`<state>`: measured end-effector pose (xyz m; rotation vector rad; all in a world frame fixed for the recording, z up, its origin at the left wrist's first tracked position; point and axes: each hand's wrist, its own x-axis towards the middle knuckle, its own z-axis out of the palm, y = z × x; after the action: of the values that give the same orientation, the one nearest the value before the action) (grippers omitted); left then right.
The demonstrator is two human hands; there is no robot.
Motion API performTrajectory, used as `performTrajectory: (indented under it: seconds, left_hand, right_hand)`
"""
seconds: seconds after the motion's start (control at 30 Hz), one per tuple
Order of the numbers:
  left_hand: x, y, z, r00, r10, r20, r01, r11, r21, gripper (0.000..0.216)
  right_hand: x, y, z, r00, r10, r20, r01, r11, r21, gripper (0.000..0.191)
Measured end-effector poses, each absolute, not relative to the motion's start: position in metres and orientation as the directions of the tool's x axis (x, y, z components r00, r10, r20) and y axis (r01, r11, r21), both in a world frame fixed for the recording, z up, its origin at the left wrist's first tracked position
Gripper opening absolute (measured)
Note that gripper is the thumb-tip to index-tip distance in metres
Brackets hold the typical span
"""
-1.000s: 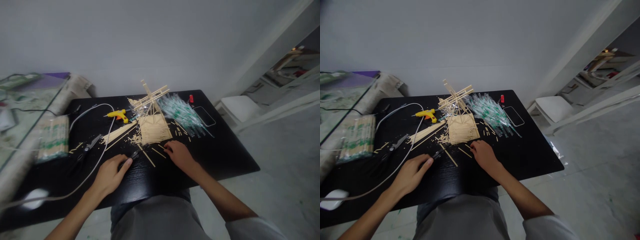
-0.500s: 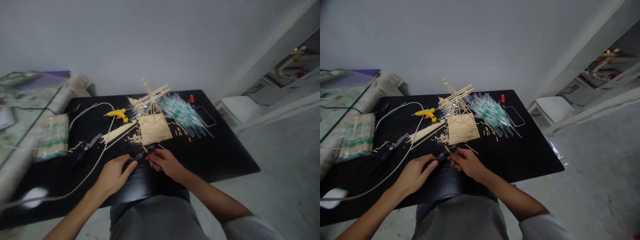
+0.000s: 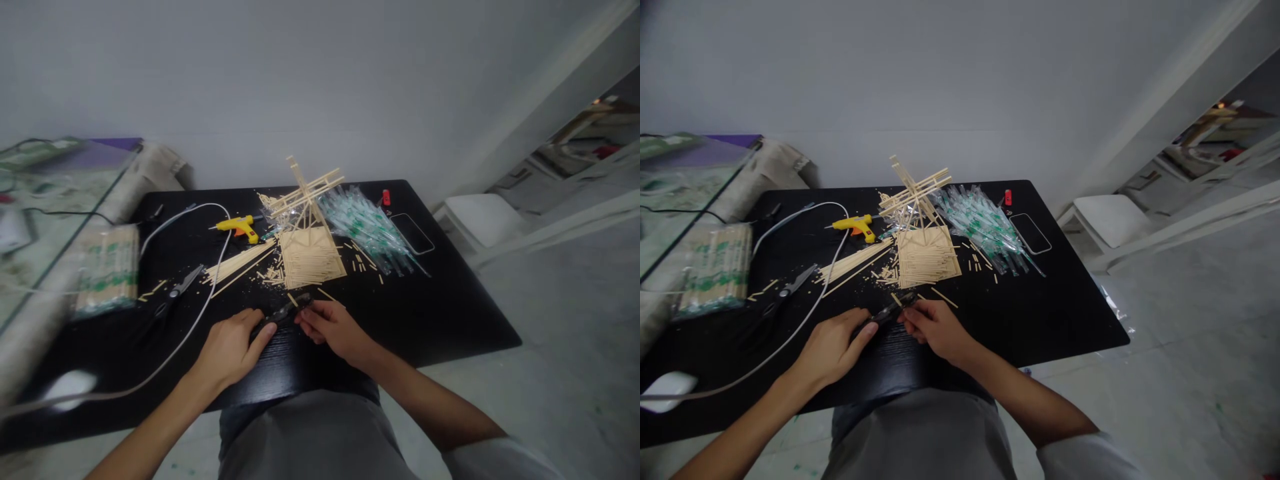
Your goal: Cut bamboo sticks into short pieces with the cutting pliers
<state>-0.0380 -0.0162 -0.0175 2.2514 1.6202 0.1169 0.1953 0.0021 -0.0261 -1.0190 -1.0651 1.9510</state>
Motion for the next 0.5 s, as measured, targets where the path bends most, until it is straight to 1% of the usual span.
performTrajectory:
  seconds: [0.13,0.23,0.5]
  left_hand:
    - [-0.0406,-0.0163,-0.0174,0.314,0.939,-0.138,0.906,-0.253,0.338,0.054]
    - [-0.0430,-0.0131,-0.0126,0.270,0.951,-0.150,0.912,-0.203,0.356,0.054]
    - [-0.0392,-0.0097,-0.0116,0.228,0.948,-0.220,0.840,-0.077,0.537,0.056]
  right_hand:
    - [0.1972,0.0028,-0.0209,-0.443,0.844,-0.303,-0.171,-0.412,-0.895,0.050]
    - [0.1994,0.0028,-0.0170,-0.445,0.848,-0.287,-0.178,-0.398,-0.900,0.047]
    - [0.2012,0.0000,-0.0213,-0.471,0.818,-0.329,-0.231,-0.475,-0.849,0.042]
